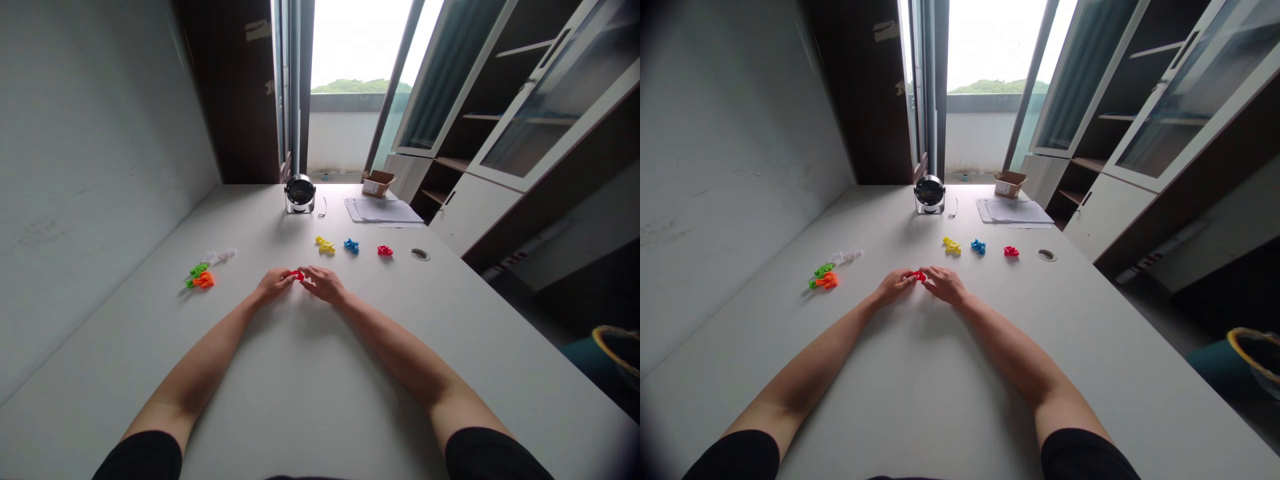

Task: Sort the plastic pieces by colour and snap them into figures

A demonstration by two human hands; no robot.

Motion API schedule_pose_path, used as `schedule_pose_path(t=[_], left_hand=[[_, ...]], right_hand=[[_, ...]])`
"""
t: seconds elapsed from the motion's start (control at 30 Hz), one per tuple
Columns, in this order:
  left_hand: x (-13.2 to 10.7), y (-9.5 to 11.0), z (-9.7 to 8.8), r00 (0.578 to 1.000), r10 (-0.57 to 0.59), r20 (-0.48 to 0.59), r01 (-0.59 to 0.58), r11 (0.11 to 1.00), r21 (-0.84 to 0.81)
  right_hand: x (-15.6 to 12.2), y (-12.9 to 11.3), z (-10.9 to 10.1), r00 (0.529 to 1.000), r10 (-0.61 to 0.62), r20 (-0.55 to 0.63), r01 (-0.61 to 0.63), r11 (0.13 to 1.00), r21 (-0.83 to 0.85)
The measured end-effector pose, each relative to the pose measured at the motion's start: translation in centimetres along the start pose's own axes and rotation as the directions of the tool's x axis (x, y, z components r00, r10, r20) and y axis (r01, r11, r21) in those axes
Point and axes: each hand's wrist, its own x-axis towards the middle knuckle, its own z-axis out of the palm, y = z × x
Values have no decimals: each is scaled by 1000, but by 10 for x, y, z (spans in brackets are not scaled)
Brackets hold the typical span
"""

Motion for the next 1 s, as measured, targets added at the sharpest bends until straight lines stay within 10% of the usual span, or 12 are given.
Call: schedule_pose_path(t=[0.63,1.0], left_hand=[[-4,1,-1,999,51,-5,-51,999,12],[-6,12,1,990,108,89,-121,980,159]], right_hand=[[0,1,-1,1000,3,27,-2,999,-44],[-1,12,0,974,223,-28,-223,975,12]])
